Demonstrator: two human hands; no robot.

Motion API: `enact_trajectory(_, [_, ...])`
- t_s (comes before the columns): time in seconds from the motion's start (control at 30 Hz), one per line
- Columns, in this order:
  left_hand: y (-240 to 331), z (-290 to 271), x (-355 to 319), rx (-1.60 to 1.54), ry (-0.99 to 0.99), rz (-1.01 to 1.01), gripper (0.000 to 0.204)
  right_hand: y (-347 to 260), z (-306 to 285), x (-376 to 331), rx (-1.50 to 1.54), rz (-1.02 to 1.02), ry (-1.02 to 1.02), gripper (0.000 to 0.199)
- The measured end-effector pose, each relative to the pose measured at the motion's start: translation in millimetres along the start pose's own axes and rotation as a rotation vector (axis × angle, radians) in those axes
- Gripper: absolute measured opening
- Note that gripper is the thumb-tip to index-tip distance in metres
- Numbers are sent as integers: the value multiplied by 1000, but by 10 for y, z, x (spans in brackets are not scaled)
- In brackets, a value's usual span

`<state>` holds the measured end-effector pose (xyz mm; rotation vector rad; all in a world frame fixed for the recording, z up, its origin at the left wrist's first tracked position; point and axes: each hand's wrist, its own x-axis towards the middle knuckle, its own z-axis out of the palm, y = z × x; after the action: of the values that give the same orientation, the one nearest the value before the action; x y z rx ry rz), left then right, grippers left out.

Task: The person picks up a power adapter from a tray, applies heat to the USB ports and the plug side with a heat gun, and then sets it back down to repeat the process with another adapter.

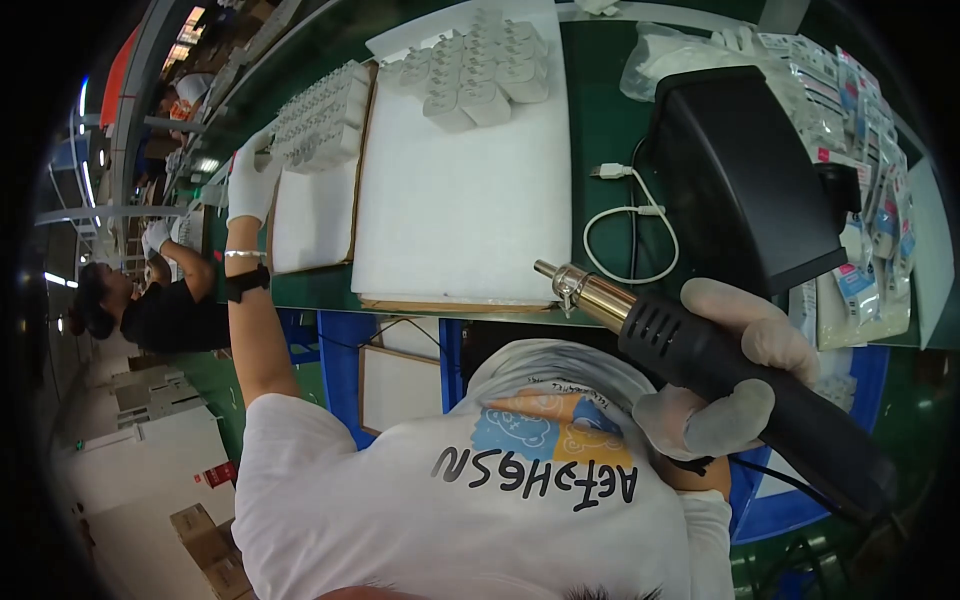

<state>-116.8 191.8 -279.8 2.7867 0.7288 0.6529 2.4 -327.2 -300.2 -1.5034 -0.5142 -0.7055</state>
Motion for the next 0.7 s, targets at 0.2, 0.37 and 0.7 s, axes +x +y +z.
enact_trajectory(0.2, [1845,338,-115,-302,-101,215,39,-44,43,52,239,102,-32,40])
enact_trajectory(0.37, [2173,637,-217,-14,-108,297,38,-28,-163,30,-18,44,-93,41])
enact_trajectory(0.7, [2115,621,-502,44,-217,-18,42,31,-211,-10,140,167,-56,41])
